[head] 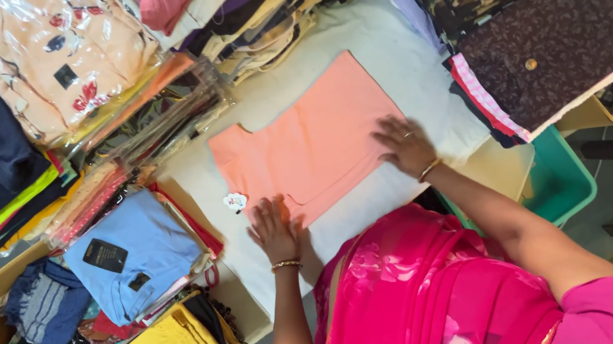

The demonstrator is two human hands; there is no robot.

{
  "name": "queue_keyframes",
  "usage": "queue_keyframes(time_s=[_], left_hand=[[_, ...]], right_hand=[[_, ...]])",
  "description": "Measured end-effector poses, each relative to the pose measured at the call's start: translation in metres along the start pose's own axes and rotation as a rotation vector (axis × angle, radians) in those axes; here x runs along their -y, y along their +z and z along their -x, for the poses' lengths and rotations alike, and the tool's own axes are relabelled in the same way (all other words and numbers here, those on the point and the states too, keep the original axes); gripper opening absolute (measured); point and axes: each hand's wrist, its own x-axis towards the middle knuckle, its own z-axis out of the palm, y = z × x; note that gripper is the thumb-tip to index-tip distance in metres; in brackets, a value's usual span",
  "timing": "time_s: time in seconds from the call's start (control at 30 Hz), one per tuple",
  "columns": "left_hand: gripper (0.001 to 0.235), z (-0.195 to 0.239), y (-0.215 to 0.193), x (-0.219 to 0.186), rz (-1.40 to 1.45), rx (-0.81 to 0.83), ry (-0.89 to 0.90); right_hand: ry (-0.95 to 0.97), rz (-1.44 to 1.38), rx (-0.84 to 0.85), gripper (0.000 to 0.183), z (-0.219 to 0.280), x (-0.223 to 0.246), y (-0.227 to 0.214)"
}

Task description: The person folds a pink and white striped top, a yellow garment, a blue garment, and a peach-colored top on a white surface. After folding each item, the person places it into a cardboard box filled with other clothes.

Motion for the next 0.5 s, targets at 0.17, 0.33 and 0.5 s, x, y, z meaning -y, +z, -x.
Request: queue_keyframes(time_s=[0.17,0.33,0.5], left_hand=[[0.066,-0.057,-0.010,0.056,0.026,-0.278,-0.169],[0.059,-0.161,0.004,0.108,0.309,-0.407,-0.172],[0.070,-0.222,0.011,0.120,0.684,-0.383,-0.315]], right_hand=[[0.219,-0.070,-0.141,0.028,-0.038,-0.053,0.006],[0.190,-0.121,-0.047,0.034,-0.133,-0.052,-0.022],[0.140,-0.067,0.017,0.048,-0.202,-0.054,-0.016]])
